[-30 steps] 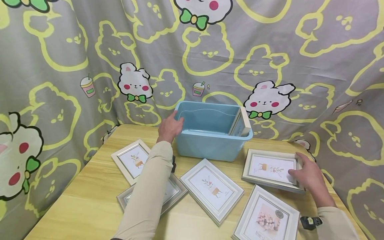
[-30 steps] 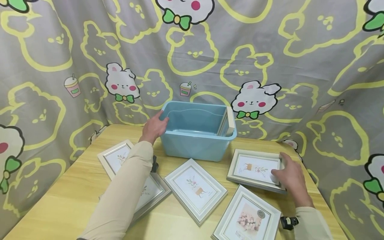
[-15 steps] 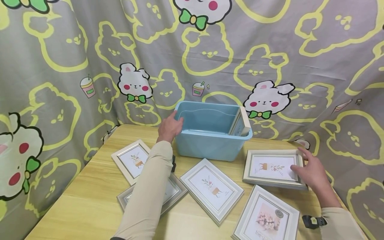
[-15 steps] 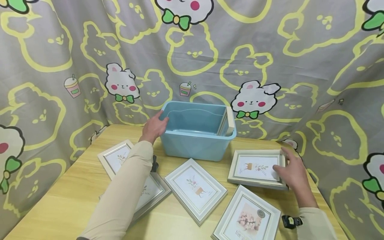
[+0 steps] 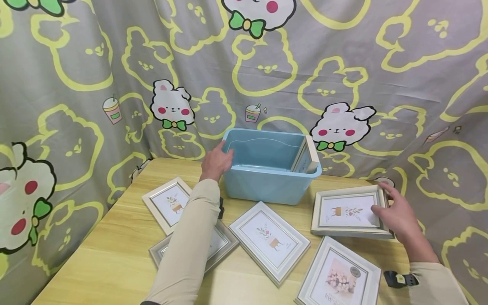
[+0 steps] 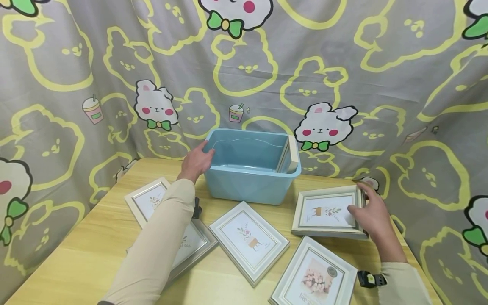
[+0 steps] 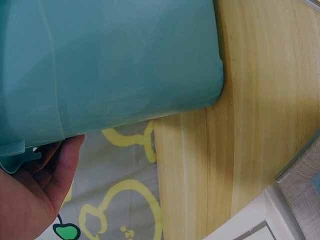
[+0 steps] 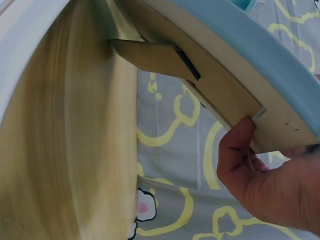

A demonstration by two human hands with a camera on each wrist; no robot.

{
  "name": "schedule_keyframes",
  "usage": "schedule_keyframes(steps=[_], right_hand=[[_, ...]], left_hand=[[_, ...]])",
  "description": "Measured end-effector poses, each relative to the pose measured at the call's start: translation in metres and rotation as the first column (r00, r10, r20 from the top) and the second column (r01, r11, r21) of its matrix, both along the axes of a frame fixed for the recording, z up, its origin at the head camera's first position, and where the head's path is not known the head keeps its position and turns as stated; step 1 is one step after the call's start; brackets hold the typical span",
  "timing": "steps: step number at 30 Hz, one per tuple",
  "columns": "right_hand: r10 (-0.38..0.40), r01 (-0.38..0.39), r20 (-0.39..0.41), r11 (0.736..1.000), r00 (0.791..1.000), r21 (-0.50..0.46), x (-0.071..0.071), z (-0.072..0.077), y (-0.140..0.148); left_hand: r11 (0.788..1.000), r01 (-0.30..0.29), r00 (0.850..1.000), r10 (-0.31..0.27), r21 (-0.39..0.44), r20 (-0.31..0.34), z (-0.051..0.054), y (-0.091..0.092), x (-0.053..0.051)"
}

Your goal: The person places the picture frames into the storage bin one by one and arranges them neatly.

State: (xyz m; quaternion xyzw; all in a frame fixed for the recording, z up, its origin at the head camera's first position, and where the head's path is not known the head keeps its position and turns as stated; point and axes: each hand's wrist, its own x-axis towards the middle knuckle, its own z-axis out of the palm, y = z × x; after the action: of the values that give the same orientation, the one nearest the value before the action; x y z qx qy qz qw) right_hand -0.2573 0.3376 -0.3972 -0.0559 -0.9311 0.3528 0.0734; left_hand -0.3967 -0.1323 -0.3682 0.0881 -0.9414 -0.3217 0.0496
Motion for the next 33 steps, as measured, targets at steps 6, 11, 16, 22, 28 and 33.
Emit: schedule_keyframes(steps=[6,11,16,22,28,33], right_hand=[[0.0,0.002,-0.032,0.998,0.999,0.067,0.001,0.006,-0.002],[-0.009,0.017,-0.079,0.995,0.997,0.095,0.0,0.01,-0.006],[-0.011,0.021,-0.097,0.994,0.995,0.104,0.001,0.018,-0.012],[-0.024,0.036,-0.104,0.993,0.994,0.111,-0.001,0.027,-0.018],[-0.015,0.029,-0.092,0.989,0.996,0.145,-0.006,0.03,-0.021],[-0.023,0.037,-0.091,0.988,0.996,0.149,-0.007,0.032,-0.021]], left_hand=[[1.0,0.004,1.0,-0.004,0.004,-0.007,0.0,0.001,0.002],[1.0,0.001,1.0,-0.001,0.011,-0.013,-0.001,0.002,0.002],[1.0,-0.004,1.0,0.003,0.026,0.008,0.0,0.002,0.001],[1.0,0.0,1.0,0.0,0.031,0.007,0.001,0.002,0.001],[1.0,-0.008,1.0,0.008,0.022,0.0,0.001,0.001,0.003],[1.0,-0.004,1.0,0.005,0.025,-0.008,0.001,0.001,0.004]])
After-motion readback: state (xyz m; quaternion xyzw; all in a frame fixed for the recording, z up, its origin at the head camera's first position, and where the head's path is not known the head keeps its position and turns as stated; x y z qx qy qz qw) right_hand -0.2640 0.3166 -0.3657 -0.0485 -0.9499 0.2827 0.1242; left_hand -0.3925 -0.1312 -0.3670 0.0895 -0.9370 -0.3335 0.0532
